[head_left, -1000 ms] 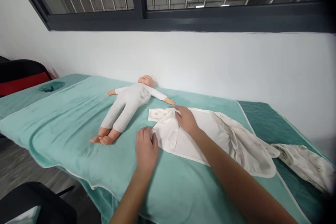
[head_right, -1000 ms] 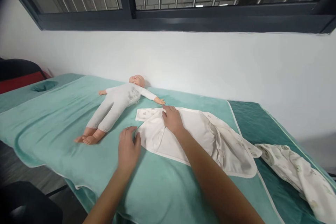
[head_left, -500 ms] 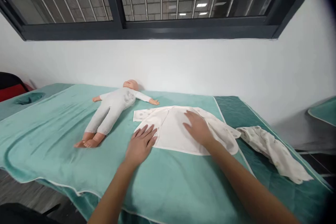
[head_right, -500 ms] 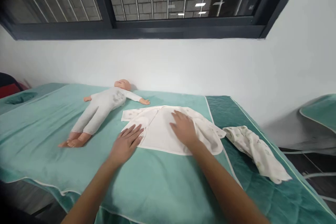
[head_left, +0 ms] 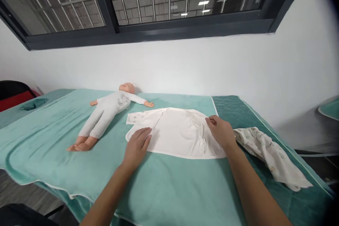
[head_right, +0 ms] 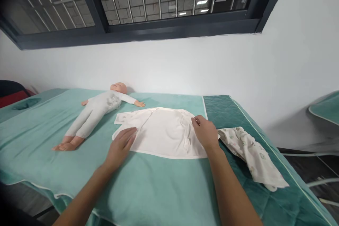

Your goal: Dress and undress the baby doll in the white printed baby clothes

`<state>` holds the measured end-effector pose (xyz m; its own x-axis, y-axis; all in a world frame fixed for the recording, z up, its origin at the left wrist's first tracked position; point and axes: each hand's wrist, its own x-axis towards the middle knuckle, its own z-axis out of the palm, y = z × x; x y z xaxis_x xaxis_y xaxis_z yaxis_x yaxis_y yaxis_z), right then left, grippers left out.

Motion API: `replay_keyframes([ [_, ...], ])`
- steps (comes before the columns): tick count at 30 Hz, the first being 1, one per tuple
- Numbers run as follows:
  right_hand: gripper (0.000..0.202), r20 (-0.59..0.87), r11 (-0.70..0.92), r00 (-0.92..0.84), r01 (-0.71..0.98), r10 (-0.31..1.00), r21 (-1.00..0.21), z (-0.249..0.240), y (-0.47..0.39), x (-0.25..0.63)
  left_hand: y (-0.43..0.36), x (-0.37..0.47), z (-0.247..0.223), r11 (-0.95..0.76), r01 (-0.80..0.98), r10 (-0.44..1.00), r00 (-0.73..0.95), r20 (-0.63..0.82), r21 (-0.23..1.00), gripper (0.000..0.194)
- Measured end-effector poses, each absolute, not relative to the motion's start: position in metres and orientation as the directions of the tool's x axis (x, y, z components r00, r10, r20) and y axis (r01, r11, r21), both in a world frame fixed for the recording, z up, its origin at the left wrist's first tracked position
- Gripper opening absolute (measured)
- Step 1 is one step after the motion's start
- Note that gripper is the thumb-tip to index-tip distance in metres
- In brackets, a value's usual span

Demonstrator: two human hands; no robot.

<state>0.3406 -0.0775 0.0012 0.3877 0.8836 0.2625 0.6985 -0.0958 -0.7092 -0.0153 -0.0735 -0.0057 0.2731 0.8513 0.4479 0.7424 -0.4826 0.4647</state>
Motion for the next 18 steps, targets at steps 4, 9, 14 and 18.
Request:
replay_keyframes([
  [4, 0.038, 0.086, 0.085, -0.001, 0.08, 0.996, -0.993, 0.017, -0.091, 0.321, -0.071, 0.067, 0.009, -0.238, 0.372, 0.96, 0.232, 0.159, 0.897, 0.043],
  [9, 0.037, 0.165, 0.164, 0.009, 0.062, 0.986, -0.985, 0.011, -0.09, 0.331, -0.05, 0.137, 0.006, 0.083, 0.173, 0.942, 0.308, -0.134, 0.981, 0.056],
  [14, 0.045, 0.277, -0.128, 0.387, 0.752, 0.88, -0.646, -0.02, -0.079, 0.365, -0.042, 0.147, -0.01, 0.022, 0.282, 0.988, 0.144, -0.065, 0.959, 0.049],
  [18, 0.057, 0.186, -0.213, 0.311, 0.885, 0.932, -0.415, -0.023, -0.085, 0.374, -0.045, 0.148, -0.016, -0.13, 0.385, 0.989, 0.112, 0.093, 0.914, 0.034],
])
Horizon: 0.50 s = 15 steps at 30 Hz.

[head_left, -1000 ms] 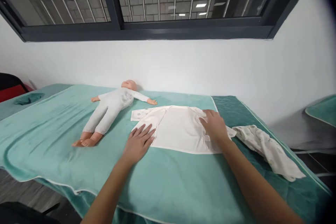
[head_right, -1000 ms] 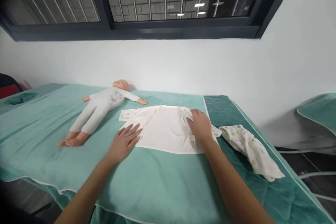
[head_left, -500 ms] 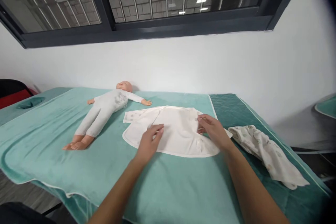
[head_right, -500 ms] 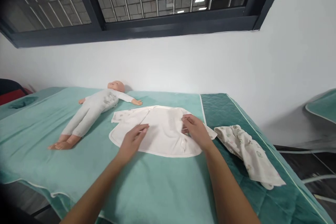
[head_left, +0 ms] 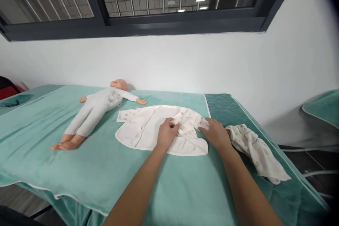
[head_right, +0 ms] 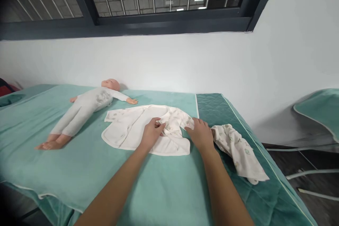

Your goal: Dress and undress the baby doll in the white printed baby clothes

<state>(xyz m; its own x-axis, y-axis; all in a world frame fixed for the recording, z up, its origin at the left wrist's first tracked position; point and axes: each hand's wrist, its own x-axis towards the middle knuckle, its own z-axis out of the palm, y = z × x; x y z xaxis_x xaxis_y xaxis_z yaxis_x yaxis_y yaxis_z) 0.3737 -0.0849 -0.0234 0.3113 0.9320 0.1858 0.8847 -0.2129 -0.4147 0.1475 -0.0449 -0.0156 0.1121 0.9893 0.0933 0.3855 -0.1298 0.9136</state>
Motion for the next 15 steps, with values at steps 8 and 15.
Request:
replay_keyframes([
  [8, 0.052, -0.115, -0.417, 0.402, 0.848, 0.908, -0.328, 0.004, -0.095, 0.417, -0.043, 0.146, -0.018, -0.119, 0.362, 0.991, 0.101, 0.088, 0.925, 0.025],
  [15, 0.027, 0.311, -0.192, 0.431, 0.793, 0.847, -0.578, -0.003, -0.095, 0.429, -0.044, 0.146, -0.018, -0.119, 0.338, 0.99, 0.113, 0.085, 0.934, 0.019],
])
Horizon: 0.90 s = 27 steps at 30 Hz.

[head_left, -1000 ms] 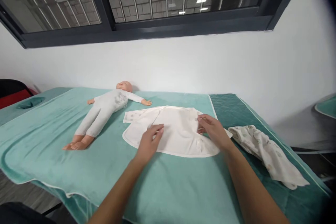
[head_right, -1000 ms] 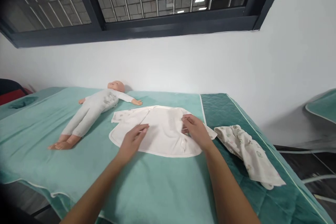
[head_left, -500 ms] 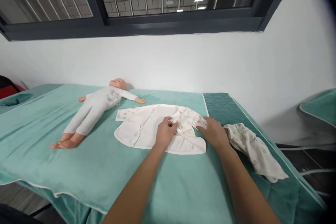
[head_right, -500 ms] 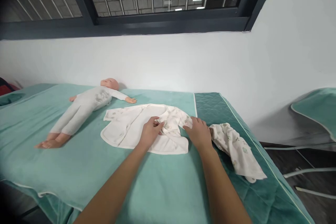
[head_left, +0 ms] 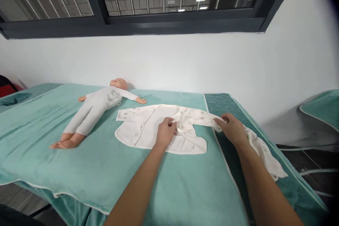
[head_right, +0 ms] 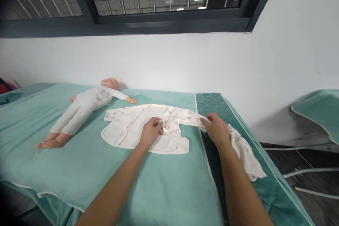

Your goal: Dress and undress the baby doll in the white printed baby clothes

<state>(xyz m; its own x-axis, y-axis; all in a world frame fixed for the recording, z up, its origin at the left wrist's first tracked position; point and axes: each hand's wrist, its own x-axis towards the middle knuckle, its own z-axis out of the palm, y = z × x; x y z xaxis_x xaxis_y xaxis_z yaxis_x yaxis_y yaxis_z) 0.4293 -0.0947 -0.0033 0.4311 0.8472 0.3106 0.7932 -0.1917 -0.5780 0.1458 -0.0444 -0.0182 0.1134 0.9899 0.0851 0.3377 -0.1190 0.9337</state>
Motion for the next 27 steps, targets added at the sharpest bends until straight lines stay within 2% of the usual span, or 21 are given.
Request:
replay_keyframes([
  [2, 0.022, 0.527, -0.119, 0.449, 0.831, 0.722, -0.544, -0.006, -0.09, 0.428, -0.045, 0.146, -0.018, -0.121, 0.332, 0.989, 0.118, 0.086, 0.935, 0.019],
  [4, 0.021, 0.617, -0.085, 0.397, 0.878, 0.679, -0.471, -0.011, -0.087, 0.426, -0.046, 0.145, -0.017, -0.122, 0.327, 0.989, 0.123, 0.085, 0.937, 0.019],
  [6, 0.029, 0.579, -0.13, 0.383, 0.894, 0.72, -0.429, -0.019, -0.085, 0.423, -0.047, 0.144, -0.016, -0.122, 0.322, 0.988, 0.132, 0.083, 0.939, 0.019],
  [9, 0.043, 0.447, -0.255, 0.421, 0.887, 0.789, -0.385, -0.029, -0.086, 0.418, -0.047, 0.144, -0.016, -0.116, 0.317, 0.987, 0.143, 0.073, 0.941, 0.02],
  [15, 0.051, 0.234, -0.458, 0.546, 0.821, 0.804, -0.342, -0.025, -0.088, 0.42, -0.049, 0.143, -0.015, -0.104, 0.317, 0.986, 0.157, 0.056, 0.943, 0.022],
  [17, 0.051, 0.218, -0.488, 0.567, 0.81, 0.794, -0.326, -0.023, -0.089, 0.424, -0.05, 0.143, -0.015, -0.108, 0.32, 0.985, 0.161, 0.058, 0.941, 0.022],
  [19, 0.047, 0.272, -0.493, 0.577, 0.809, 0.77, -0.319, -0.023, -0.09, 0.426, -0.05, 0.142, -0.015, -0.119, 0.322, 0.984, 0.165, 0.068, 0.939, 0.022],
  [21, 0.04, 0.363, -0.433, 0.526, 0.847, 0.769, -0.309, -0.024, -0.093, 0.423, -0.05, 0.142, -0.016, -0.138, 0.326, 0.982, 0.169, 0.086, 0.935, 0.021],
  [23, 0.034, 0.464, -0.285, 0.41, 0.904, 0.785, -0.318, -0.024, -0.095, 0.413, -0.049, 0.143, -0.018, -0.159, 0.334, 0.979, 0.174, 0.105, 0.929, 0.02],
  [25, 0.03, 0.549, -0.079, 0.29, 0.923, 0.784, -0.375, -0.022, -0.093, 0.397, -0.048, 0.144, -0.019, -0.176, 0.356, 0.977, 0.18, 0.117, 0.918, 0.021],
  [27, 0.026, 0.564, 0.109, 0.209, 0.872, 0.798, -0.477, -0.019, -0.086, 0.378, -0.047, 0.146, -0.021, -0.197, 0.389, 0.973, 0.187, 0.132, 0.9, 0.023],
])
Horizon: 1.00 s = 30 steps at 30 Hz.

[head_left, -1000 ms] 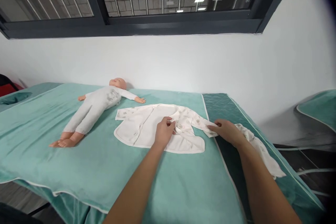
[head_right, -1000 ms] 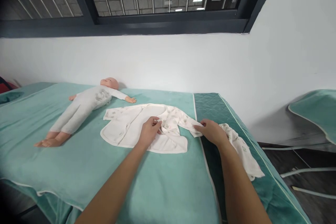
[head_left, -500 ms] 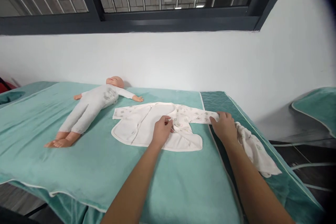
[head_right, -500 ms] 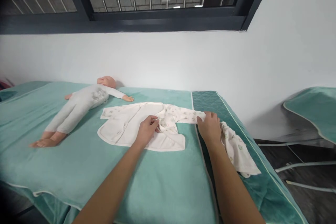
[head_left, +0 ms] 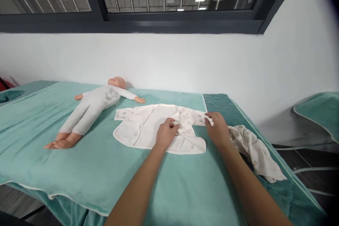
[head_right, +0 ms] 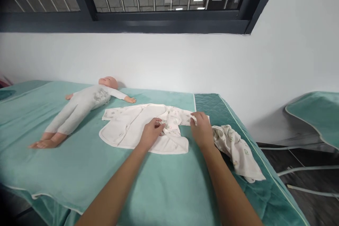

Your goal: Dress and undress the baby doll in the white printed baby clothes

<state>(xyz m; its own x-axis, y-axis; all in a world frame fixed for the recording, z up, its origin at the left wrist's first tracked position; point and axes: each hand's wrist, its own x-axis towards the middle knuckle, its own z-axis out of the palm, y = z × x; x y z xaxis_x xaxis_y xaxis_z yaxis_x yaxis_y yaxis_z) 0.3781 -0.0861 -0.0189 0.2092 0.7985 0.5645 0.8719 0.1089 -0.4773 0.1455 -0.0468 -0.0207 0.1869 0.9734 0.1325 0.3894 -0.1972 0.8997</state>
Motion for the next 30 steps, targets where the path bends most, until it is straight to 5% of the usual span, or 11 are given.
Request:
replay_keyframes([
  [3, 0.02, 0.456, 0.245, 0.059, 0.779, 0.888, -0.578, -0.012, -0.064, 0.351, -0.045, 0.147, -0.023, -0.235, 0.435, 0.967, 0.197, 0.162, 0.869, 0.026],
  [7, 0.015, 0.358, 0.2, 0.021, 0.798, 0.934, -0.569, -0.011, -0.028, 0.334, -0.045, 0.145, -0.024, -0.237, 0.445, 0.968, 0.186, 0.17, 0.864, 0.024],
  [16, 0.019, 0.319, 0.184, 0.048, 0.732, 0.946, -0.655, -0.035, -0.013, 0.344, -0.048, 0.138, -0.012, -0.105, 0.073, 0.994, 0.001, 0.105, 0.992, 0.024],
  [23, 0.029, 0.408, 0.292, 0.08, 0.576, 0.91, -0.764, -0.015, -0.027, 0.324, -0.062, 0.144, -0.004, -0.205, 0.255, 0.961, 0.237, 0.144, 0.945, 0.029],
  [30, 0.047, 0.148, 0.166, -0.077, 0.555, 0.986, -0.815, 0.0, -0.032, 0.319, -0.075, 0.15, 0.001, -0.358, 0.411, 0.895, 0.407, 0.183, 0.838, 0.019],
])
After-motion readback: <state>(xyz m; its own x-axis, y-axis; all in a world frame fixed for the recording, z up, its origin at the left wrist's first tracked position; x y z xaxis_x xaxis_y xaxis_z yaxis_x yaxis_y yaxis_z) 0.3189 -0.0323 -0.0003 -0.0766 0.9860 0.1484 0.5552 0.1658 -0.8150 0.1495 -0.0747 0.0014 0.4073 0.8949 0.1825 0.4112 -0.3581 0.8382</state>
